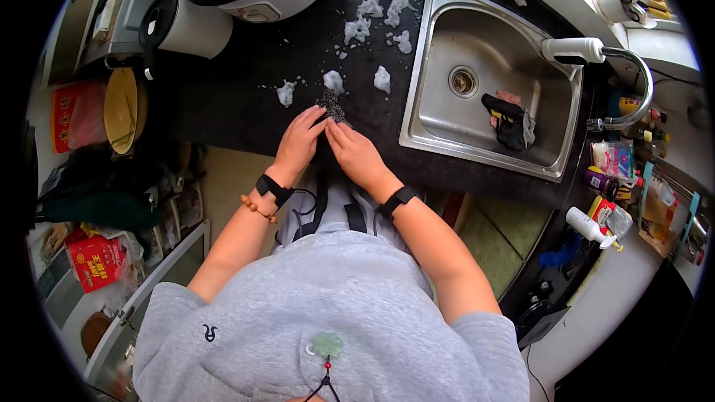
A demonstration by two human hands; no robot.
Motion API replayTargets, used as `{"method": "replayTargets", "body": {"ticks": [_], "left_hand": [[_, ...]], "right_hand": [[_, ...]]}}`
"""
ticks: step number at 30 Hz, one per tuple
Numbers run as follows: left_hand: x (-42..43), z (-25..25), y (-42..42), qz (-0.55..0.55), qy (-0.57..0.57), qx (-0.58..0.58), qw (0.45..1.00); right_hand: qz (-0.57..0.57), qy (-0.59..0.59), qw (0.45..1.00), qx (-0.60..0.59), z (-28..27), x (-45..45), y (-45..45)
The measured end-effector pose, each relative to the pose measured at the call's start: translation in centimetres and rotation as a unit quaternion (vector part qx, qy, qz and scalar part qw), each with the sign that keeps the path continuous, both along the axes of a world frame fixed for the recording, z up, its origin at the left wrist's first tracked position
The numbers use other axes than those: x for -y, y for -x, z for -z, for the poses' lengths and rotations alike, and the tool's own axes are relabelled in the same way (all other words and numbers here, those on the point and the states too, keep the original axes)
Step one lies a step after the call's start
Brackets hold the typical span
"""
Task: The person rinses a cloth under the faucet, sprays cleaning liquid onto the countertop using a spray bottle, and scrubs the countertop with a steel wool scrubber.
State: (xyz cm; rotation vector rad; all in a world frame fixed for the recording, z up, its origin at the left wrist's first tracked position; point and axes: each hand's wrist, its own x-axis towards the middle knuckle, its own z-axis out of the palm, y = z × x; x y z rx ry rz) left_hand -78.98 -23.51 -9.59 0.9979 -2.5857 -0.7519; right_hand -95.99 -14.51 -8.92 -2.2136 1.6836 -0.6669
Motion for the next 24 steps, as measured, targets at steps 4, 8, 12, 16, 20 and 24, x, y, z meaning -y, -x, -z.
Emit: {"method": "replayTargets", "body": {"ticks": [4,8,12,16,20,24], "left_hand": [[1.6,0.4,0.5,0.059,0.025,-0.041,0.997],[3.7,2.0,3.4,0.07,-0.033,-0.057,0.995],[6.0,2.0,7.6,0.077,-0.055,-0.093,0.991],[2.4,3.3,5.0,0.089,-0.092,-0.101,0.987],[0.8,2.8,6.2,0.091,-0.018,-0.031,0.995],[7.2,3.8,13.0,0.086,0.018,-0.06,0.994]], "right_hand": [[0.019,0.001,0.997,-0.072,1.5,0.5,-0.9],[0.089,-0.002,0.989,-0.117,3.5,3.9,1.8],[0.14,0.031,0.985,-0.092,2.1,5.9,5.9],[0.129,-0.008,0.99,-0.048,3.3,0.1,4.4],[0.124,-0.02,0.985,-0.12,4.1,-0.4,4.5],[0.177,-0.023,0.976,-0.121,3.6,5.9,9.1]]}}
